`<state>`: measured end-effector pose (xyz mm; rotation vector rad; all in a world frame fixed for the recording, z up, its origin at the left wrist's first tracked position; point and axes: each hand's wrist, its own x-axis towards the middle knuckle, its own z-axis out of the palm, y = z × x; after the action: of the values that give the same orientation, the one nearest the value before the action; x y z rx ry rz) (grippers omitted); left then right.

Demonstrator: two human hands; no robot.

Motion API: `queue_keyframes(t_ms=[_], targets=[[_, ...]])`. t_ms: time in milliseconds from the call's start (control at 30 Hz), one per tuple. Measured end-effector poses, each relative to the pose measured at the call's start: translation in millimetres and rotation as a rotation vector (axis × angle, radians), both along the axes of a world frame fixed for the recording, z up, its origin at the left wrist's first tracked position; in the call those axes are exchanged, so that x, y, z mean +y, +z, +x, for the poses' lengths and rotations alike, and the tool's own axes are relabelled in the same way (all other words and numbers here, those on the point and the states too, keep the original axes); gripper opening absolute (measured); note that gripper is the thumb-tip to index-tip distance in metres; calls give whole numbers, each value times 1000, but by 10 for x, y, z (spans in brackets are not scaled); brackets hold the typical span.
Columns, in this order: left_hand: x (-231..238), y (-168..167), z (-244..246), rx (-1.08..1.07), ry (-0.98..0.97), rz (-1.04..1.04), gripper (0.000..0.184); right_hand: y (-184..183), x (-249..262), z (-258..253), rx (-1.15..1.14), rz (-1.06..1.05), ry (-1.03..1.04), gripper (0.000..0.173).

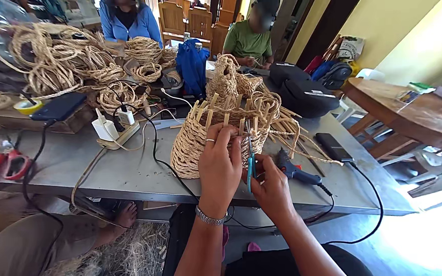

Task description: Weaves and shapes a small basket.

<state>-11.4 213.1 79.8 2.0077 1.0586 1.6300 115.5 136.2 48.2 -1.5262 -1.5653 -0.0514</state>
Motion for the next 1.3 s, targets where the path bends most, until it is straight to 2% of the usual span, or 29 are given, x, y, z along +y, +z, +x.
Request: queue_keyframes(t_ms=[267,533,833,1033,1100,1200,1300], targets=[[-1,0,-6,4,7,6,19,0,-47,-104,169,-5,73,42],[-32,3,36,-14,-18,-28,28,-17,-64,-105,155,4,49,41],[-26,7,33,-52,-37,-14,29,-90,-110,-129,204,9,70,41],[-4,-1,24,-65,-51,-16,26,-66,-435,-19,143,-49,103,47],[1,-4,13,-68,-61,-30,25,16,-632,157,115,-11,26,50],[-7,-9,1,-64,-64,-38,24,187,-904,684,94,37,-224,55],[-10,-5,7,-61,-61,-42,24,338,-1151,1293,53,-141,-522,60]])
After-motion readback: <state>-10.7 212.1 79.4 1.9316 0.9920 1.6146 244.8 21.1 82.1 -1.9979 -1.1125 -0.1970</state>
